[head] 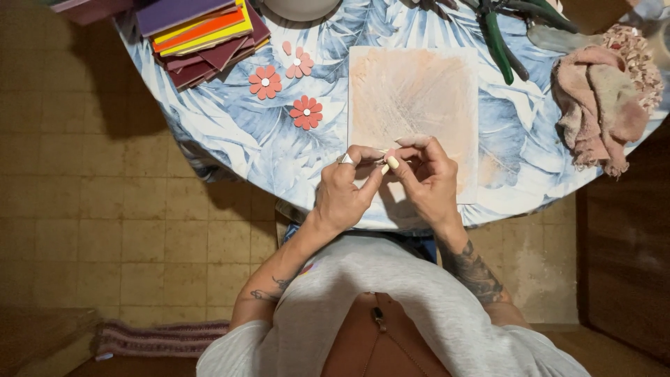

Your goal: Sanding a rectangular base and trimming decorative flowers with pliers at a craft table.

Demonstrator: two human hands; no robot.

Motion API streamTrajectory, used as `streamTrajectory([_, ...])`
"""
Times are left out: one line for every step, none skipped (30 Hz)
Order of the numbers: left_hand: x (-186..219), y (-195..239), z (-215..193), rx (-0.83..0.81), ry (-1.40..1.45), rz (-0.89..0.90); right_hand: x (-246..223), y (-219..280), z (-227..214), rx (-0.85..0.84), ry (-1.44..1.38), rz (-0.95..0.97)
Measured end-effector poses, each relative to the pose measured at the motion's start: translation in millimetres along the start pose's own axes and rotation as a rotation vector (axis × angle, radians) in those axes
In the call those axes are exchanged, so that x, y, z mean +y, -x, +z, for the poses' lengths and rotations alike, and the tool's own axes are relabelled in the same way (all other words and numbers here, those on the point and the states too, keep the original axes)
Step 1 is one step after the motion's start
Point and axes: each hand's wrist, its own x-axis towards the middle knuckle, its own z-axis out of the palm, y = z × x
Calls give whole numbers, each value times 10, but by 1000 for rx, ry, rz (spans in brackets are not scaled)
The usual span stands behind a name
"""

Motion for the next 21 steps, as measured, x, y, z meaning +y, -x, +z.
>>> streamTrajectory([14, -8, -10, 1, 3, 3, -20, -8, 3, -10, 10, 5])
streamTrajectory([18, -6, -25, 1, 3, 5, -32, -23, 4, -9, 11, 2])
streamTrajectory([19, -9, -43, -3, -21, 10, -41, -43, 6, -36, -10, 15])
streamTrajectory([18, -7, -58, -9, -43, 11, -48, -57, 8, -61, -31, 31])
streamTrajectory([34, -18, -82, -10, -41, 11, -62, -92, -8, -60, -29, 32])
streamTrajectory([46, -34, -111, -10, -54, 8, -72, -134, -18, -113, -91, 89])
streamTrajectory([55, -57, -140, -10, -67, 5, -81, -183, -27, -167, -154, 145])
streamTrajectory([55, -75, -163, -9, -66, 3, -82, -238, -43, -168, -153, 147])
streamTrajectory([52, -98, -186, -8, -79, -3, -81, -297, -59, -192, -144, 166])
streamTrajectory([45, -126, -202, -5, -91, -7, -78, -362, -80, -216, -134, 183])
streamTrajectory([43, -148, -230, -3, -90, -8, -83, -430, -93, -218, -131, 184])
streamTrajectory([43, -175, -256, -14, -103, -13, -91, -499, -109, -234, -93, 173])
streamTrajectory([42, -201, -279, -24, -117, -18, -98, -568, -128, -249, -54, 162])
streamTrajectory([41, -246, -287, -26, -113, -20, -69, -622, -157, -248, -51, 165])
streamTrajectory([38, -287, -293, -26, -128, -20, -38, -671, -188, -251, -37, 171])
streamTrajectory([40, -316, -303, -28, -145, -22, -8, -708, -217, -254, -24, 180])
streamTrajectory([-26, -354, -279, -31, -142, -27, 10, -742, -227, -253, -22, 185])
streamTrajectory([-85, -373, -261, -15, -145, 22, 29, -758, -230, -266, -45, 204])
streamTrajectory([-140, -382, -241, 2, -148, 72, 45, -766, -236, -280, -68, 222])
streamTrajectory([-136, -427, -231, -2, -147, 63, 50, -764, -231, -279, -69, 231])
streamTrajectory([-125, -465, -219, 3, -198, 131, 50, -754, -229, -293, -53, 229])
